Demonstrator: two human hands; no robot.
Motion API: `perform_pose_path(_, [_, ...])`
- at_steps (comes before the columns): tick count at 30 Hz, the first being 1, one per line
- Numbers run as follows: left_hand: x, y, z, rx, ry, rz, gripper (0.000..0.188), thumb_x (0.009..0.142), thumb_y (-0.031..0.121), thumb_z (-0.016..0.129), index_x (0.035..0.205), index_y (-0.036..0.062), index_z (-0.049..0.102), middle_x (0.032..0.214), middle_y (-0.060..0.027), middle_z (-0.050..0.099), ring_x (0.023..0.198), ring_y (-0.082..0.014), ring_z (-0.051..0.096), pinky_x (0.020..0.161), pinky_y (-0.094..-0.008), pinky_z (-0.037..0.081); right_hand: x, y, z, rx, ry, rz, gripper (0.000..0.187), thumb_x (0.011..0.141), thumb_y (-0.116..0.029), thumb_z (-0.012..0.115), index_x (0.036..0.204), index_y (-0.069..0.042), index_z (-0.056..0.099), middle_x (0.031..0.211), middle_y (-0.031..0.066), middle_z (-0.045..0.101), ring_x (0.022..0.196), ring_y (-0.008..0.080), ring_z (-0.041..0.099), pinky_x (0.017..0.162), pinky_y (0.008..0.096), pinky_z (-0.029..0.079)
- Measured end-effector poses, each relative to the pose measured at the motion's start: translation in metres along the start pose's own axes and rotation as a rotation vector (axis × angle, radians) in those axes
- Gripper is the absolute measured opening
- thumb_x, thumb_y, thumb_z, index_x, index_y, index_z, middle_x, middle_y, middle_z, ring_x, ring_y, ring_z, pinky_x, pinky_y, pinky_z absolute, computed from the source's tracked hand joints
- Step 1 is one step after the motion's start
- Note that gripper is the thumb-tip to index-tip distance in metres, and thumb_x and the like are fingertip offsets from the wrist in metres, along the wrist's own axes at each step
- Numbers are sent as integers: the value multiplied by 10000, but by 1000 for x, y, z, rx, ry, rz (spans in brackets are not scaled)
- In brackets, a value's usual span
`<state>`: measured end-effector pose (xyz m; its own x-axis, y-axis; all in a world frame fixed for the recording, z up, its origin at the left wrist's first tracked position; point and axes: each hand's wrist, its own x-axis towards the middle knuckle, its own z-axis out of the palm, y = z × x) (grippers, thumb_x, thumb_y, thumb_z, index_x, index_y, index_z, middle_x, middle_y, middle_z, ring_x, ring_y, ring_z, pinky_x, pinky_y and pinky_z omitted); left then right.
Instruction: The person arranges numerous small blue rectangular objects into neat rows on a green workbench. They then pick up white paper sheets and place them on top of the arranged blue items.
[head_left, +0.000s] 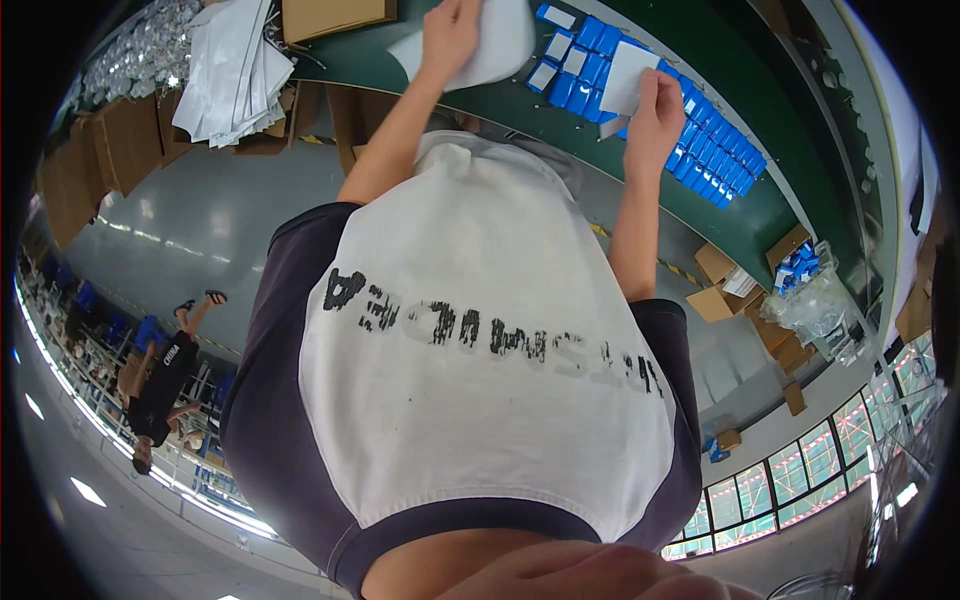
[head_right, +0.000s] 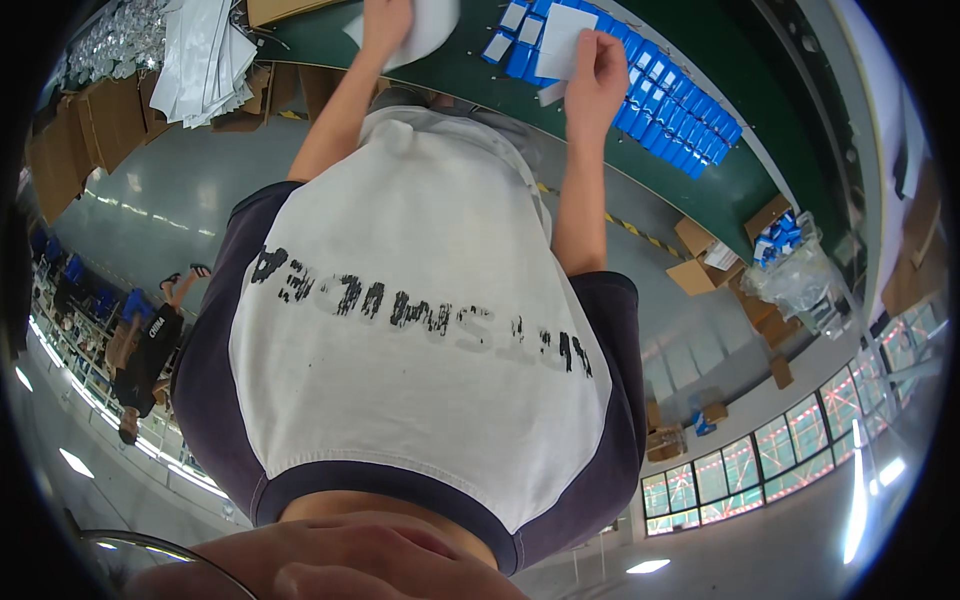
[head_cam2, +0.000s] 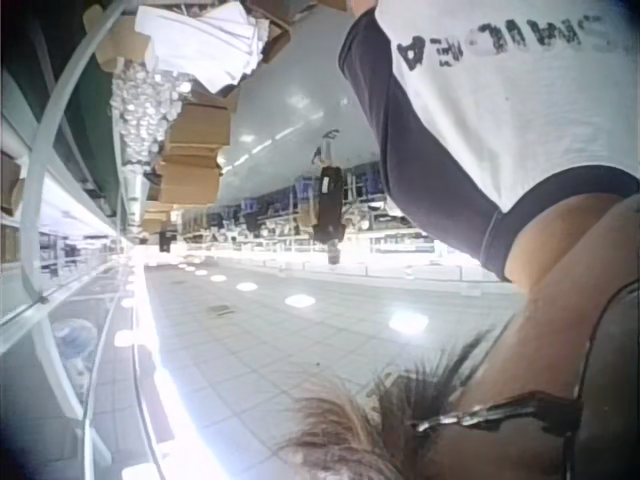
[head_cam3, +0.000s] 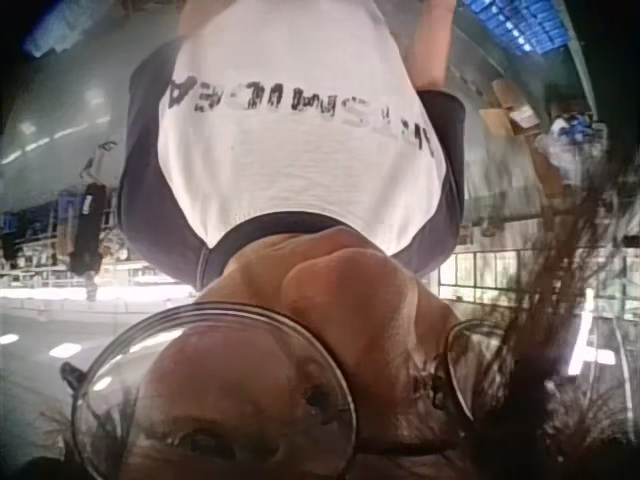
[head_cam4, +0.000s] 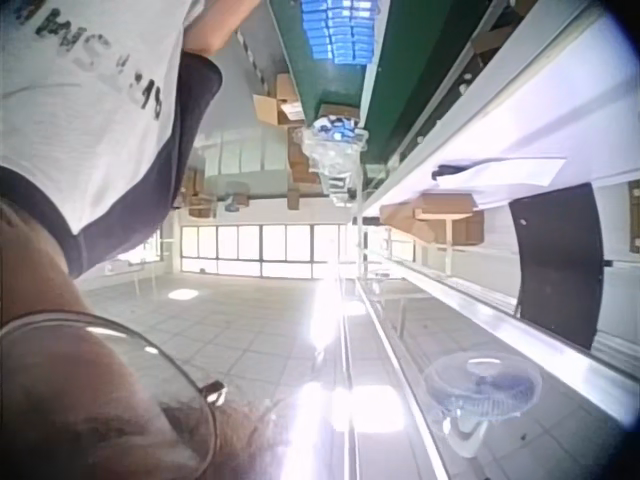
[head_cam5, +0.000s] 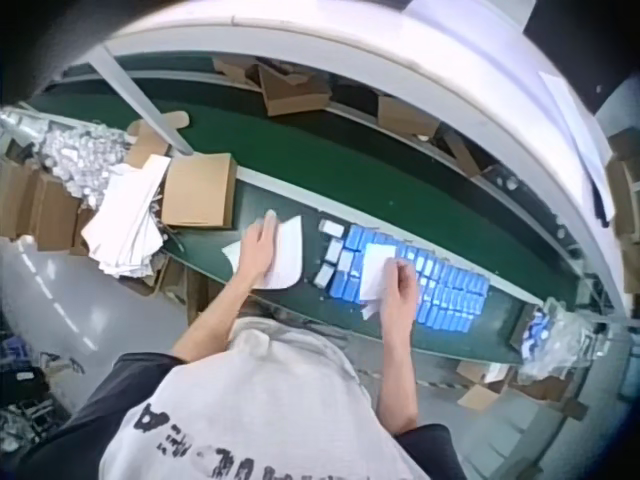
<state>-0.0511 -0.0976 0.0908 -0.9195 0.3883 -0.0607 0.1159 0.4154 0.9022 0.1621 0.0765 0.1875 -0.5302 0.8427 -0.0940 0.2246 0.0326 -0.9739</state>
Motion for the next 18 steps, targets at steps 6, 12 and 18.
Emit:
perform_pose_path(6, [-14,3,22,422,-735,312,220,963,320,598,1073,160,702,798,-111,734,824,-356,708,842,-447,543,95,100,-32,-694,-395,-229,223,977,-312,651,1051,-103,675,866,154,713,771,329,708,679,409,542])
perform_pose_path(12, [-37,-22,68,550,-642,413,285,968,267,609,1249,224,619,776,-135,716,789,-397,696,795,-494,548,138,136,1,-921,-613,-343,215,1003,-342,596,1096,-163,669,965,124,713,884,373,697,771,470,555])
perform_pose_path(18, [-29,-17,100,691,-633,443,448,965,232,562,1411,272,542,815,-121,743,768,-320,717,842,-454,524,150,166,17,-975,-669,-467,215,1016,-358,573,1104,-186,667,1018,104,700,938,363,693,799,476,563])
